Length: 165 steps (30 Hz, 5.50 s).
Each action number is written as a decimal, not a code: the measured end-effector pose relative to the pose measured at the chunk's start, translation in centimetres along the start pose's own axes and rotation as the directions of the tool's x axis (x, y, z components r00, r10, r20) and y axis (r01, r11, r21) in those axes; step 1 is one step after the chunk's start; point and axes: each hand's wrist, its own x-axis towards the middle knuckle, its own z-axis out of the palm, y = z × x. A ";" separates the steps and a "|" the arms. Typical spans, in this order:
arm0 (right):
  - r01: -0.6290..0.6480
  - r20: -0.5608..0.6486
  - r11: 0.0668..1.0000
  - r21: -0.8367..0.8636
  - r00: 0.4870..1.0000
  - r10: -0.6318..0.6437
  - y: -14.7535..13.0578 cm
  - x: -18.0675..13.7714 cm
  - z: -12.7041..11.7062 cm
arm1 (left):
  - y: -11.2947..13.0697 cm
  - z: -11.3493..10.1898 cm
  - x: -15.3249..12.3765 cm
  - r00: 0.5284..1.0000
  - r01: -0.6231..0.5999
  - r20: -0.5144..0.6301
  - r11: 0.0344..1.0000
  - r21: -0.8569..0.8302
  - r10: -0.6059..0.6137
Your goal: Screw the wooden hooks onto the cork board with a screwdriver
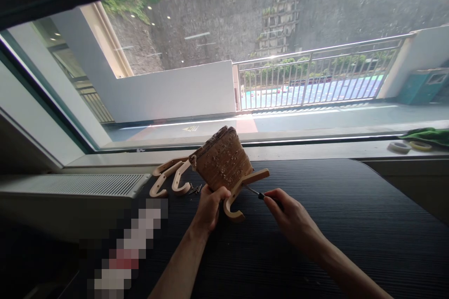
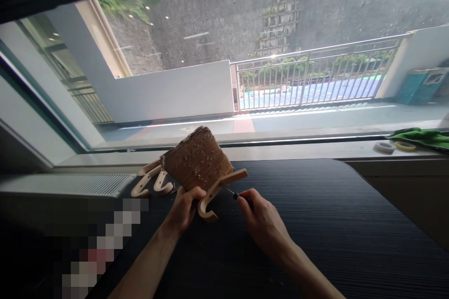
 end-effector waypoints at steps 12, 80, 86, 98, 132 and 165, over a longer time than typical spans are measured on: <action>0.299 -0.013 0.905 -0.302 0.948 -0.317 0.9 0.2 -0.7 | -0.1 0.4 0.0 0.999 0.018 -0.047 0.999 -0.047 -0.021; -0.022 0.071 0.995 0.096 0.997 0.016 0.2 0.4 -0.6 | -0.1 0.2 -0.1 1.000 0.017 -0.009 0.999 0.027 -0.016; 0.146 0.001 0.986 -0.079 0.989 -0.146 0.1 -0.1 -0.8 | -0.4 0.1 0.1 1.000 0.014 -0.024 1.000 -0.003 -0.014; 0.228 -0.016 0.933 -0.278 0.970 -0.242 0.0 -0.2 -0.3 | -0.2 0.4 -0.2 1.000 0.012 -0.007 1.000 0.020 -0.012; 0.132 -0.083 0.986 -0.103 0.986 -0.141 0.1 0.0 -0.1 | -0.1 0.3 -0.1 1.000 0.010 -0.005 1.000 -0.015 -0.010; -0.051 0.002 0.991 0.120 0.999 0.051 0.4 0.3 0.4 | 0.2 0.4 -0.2 0.999 -0.013 -0.039 0.998 -0.054 0.010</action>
